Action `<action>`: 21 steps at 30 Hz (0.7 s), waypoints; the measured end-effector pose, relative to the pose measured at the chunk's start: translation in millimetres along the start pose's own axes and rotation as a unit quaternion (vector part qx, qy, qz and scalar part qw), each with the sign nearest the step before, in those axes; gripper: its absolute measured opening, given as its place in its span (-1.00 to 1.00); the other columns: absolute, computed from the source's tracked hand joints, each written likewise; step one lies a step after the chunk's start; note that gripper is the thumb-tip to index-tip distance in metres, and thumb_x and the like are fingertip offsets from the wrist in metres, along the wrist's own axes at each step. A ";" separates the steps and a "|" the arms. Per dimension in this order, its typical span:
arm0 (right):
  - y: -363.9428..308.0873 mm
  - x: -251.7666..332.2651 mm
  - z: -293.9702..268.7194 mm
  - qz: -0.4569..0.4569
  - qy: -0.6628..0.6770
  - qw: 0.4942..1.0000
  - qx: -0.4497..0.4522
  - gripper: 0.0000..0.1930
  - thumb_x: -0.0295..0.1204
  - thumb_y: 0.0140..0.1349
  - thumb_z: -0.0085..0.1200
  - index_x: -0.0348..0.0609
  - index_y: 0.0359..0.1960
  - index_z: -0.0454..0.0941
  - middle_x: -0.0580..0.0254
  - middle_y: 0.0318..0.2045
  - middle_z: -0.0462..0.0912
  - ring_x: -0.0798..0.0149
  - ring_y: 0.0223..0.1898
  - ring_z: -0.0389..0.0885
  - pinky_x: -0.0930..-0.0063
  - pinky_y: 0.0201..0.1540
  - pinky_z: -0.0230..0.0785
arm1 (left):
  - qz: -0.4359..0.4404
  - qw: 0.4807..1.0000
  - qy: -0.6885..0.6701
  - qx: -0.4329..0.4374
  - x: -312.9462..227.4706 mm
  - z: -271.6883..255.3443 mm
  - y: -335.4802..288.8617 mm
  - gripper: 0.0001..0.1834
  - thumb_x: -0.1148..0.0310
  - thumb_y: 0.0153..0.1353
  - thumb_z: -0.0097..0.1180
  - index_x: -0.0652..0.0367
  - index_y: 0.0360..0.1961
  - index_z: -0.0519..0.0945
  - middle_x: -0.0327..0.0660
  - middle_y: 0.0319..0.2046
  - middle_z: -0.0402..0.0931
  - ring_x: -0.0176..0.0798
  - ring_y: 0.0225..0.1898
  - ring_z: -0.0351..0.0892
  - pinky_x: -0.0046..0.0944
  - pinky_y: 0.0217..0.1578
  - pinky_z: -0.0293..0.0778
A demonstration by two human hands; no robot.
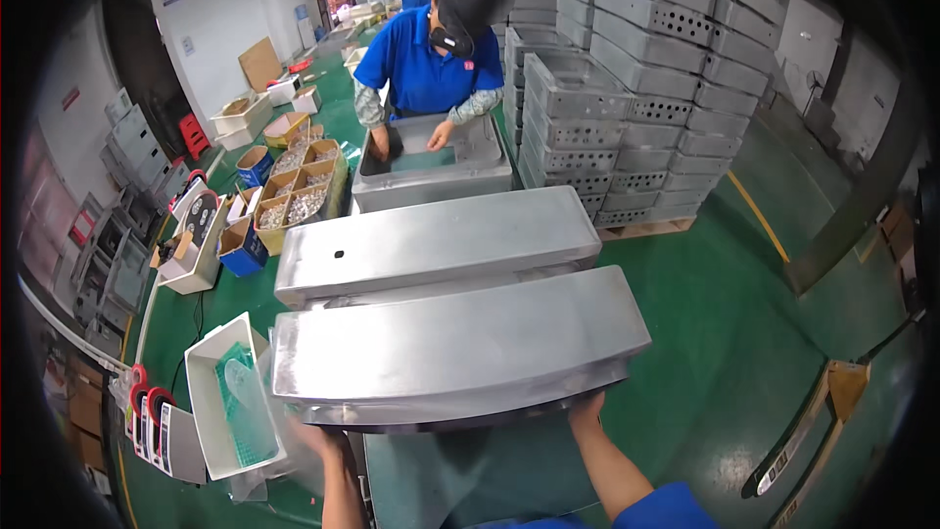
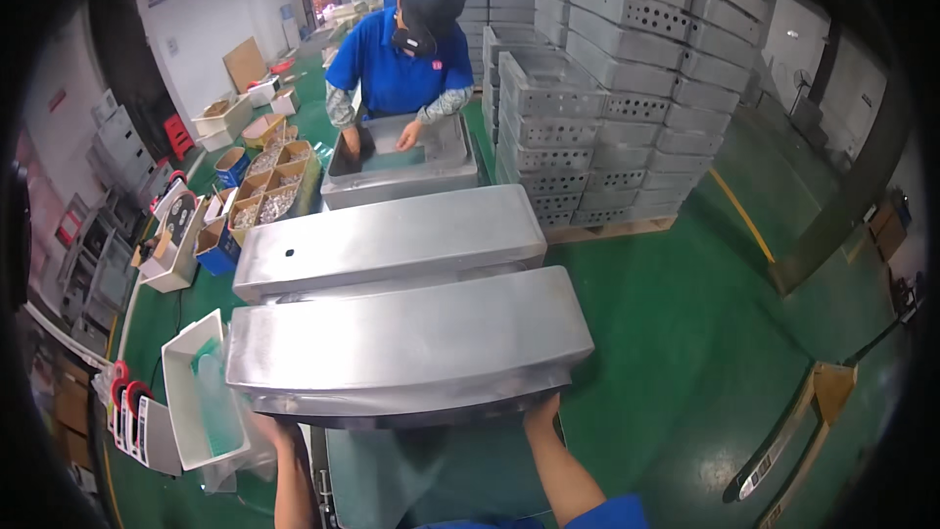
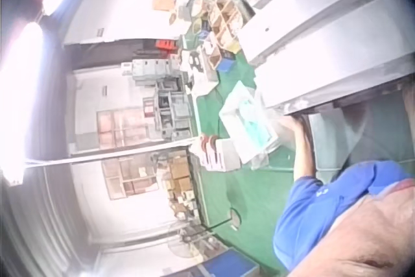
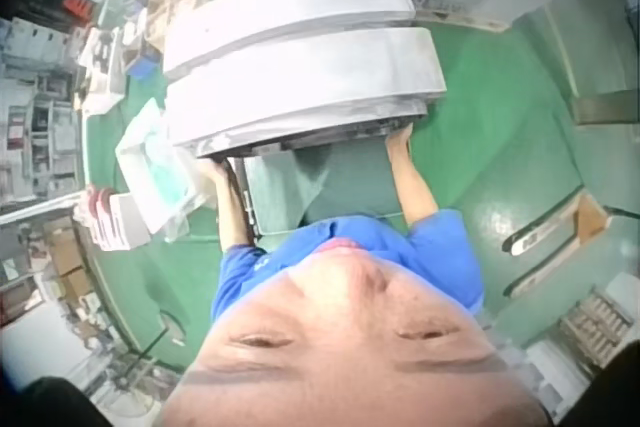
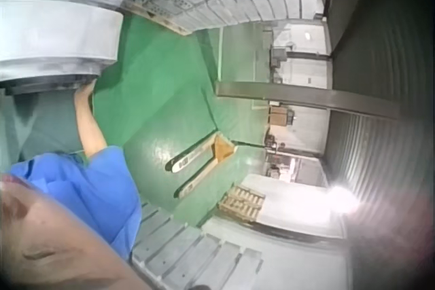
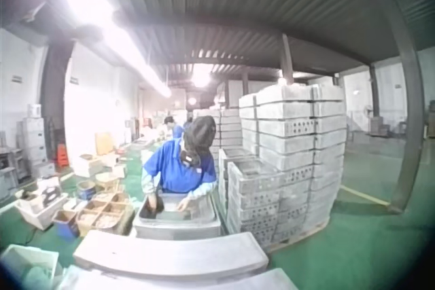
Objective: Applying small green circular stickers to the inside of metal enclosures.
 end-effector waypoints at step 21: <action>53.9 -0.5 130.8 0.073 0.133 0.988 -0.028 -0.50 -0.06 0.19 -0.39 -0.07 0.07 0.23 0.19 -0.02 0.35 0.13 0.05 0.27 0.21 0.11 0.13 | 0.047 0.997 -0.002 -0.053 27.7 63.2 75.7 -0.58 0.22 0.16 -0.19 0.27 -0.02 0.31 -0.17 -0.13 0.34 -0.22 -0.13 0.37 -0.26 -0.11 0.32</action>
Point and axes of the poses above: each hand's wrist, its own y-axis towards the middle knuckle, its own z-axis out of the palm, x = y × z, the point moved 2 cm from there along y, towards the middle knuckle
